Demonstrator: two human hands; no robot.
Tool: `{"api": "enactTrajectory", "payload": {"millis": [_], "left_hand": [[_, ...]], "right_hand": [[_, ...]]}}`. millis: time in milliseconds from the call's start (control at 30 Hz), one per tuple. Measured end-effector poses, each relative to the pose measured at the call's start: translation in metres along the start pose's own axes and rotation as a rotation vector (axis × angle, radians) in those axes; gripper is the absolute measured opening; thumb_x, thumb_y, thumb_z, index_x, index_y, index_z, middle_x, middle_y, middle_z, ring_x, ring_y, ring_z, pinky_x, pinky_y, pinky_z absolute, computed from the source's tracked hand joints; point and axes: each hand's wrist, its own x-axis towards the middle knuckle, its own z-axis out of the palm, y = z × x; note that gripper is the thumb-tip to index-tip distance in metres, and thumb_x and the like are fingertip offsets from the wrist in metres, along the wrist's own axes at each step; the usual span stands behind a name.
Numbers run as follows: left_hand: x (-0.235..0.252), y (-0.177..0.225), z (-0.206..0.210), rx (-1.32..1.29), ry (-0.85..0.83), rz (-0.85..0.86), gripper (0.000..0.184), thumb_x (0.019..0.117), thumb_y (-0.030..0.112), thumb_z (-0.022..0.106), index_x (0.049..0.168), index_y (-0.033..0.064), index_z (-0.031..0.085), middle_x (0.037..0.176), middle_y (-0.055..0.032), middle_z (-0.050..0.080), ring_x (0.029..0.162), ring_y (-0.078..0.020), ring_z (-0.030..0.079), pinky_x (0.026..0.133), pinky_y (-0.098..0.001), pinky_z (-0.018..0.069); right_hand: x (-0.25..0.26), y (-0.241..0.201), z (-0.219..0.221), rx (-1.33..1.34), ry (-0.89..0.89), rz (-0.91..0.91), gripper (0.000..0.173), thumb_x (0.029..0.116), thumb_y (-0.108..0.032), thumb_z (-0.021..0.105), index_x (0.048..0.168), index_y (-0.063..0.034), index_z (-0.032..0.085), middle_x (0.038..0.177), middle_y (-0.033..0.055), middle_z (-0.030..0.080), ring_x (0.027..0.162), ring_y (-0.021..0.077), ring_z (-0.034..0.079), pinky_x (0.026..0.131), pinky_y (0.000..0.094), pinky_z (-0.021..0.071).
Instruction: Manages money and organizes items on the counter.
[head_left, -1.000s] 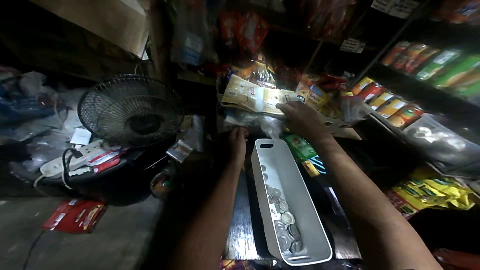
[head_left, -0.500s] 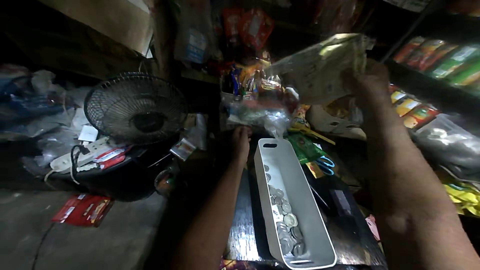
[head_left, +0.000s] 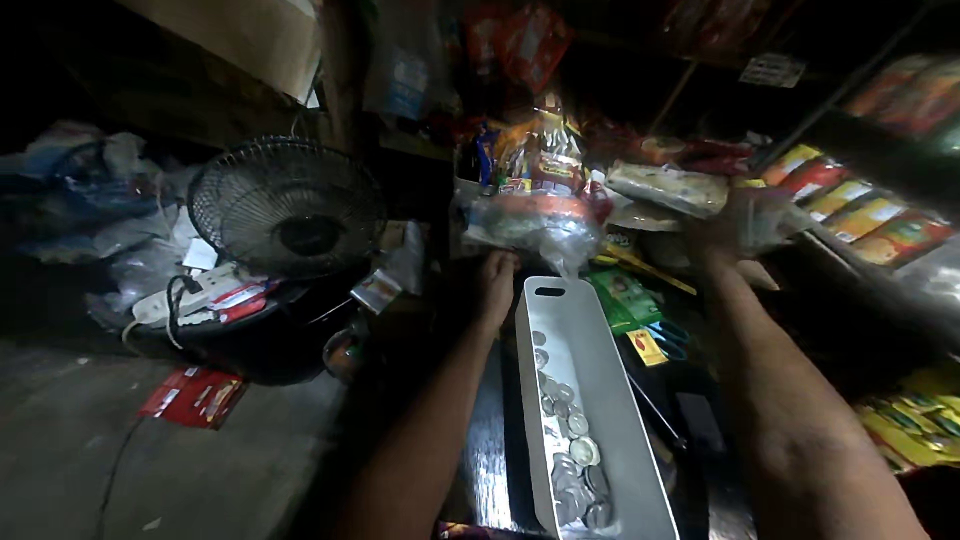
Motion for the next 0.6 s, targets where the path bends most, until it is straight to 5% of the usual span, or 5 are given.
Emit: {"api": "enactTrajectory", "payload": {"millis": [200,300,400,500,600], "left_hand": [[0.002,-0.004,0.002,0.008,0.012,0.019,0.04,0.1123,0.021,0.034,0.124,-0.0077,0.06,0.119,-0.0223,0.065,0.111,-0.0267,0.063,0.097,-0.043,0.0508],[0.0,0.001,0.001,0.014,0.002,0.014,0.04,0.1125,0.02,0.033,0.124,-0.0086,0.059,0.12,-0.0235,0.064,0.11,-0.0266,0.063,0.097,-0.0419,0.0505],[0.0,0.002,0.001,0.01,-0.005,0.016,0.04,0.1123,0.02,0.034,0.124,-0.0085,0.059,0.119,-0.0232,0.064,0.107,-0.0263,0.064,0.095,-0.0415,0.0515],[0.0,0.004,0.002,-0.006,0.003,-0.008,0.039,0.1121,0.022,0.037,0.128,-0.0074,0.058,0.121,-0.0239,0.064,0.109,-0.027,0.064,0.095,-0.0423,0.0517],[0.0,0.004,0.003,-0.016,-0.009,-0.008,0.039,0.1119,0.021,0.037,0.131,-0.0079,0.056,0.123,-0.0244,0.064,0.111,-0.028,0.063,0.097,-0.0434,0.0508]], "right_hand": [[-0.02,-0.044,0.0,-0.253,-0.088,-0.049,0.059,0.1122,-0.031,0.033,0.138,0.0206,0.045,0.141,0.0443,0.046,0.135,0.0585,0.043,0.11,0.0684,0.0327],[-0.014,-0.033,0.016,-0.528,-0.283,-0.187,0.037,0.1068,-0.01,0.047,0.127,0.0196,0.055,0.132,0.0438,0.053,0.13,0.0606,0.047,0.108,0.0731,0.0326],[-0.01,-0.012,0.019,-0.483,-0.445,-0.129,0.04,0.1098,-0.02,0.046,0.126,0.0138,0.06,0.131,0.0381,0.057,0.127,0.0546,0.052,0.105,0.0697,0.0388],[-0.029,-0.025,-0.008,-0.336,-0.301,-0.097,0.044,0.1085,-0.029,0.049,0.121,0.0101,0.064,0.125,0.038,0.06,0.121,0.0575,0.055,0.098,0.0759,0.0392],[-0.06,-0.054,-0.024,-0.201,-0.177,-0.346,0.045,0.1062,-0.032,0.054,0.129,0.0064,0.062,0.128,0.0348,0.06,0.121,0.0536,0.057,0.101,0.0714,0.041]]}}
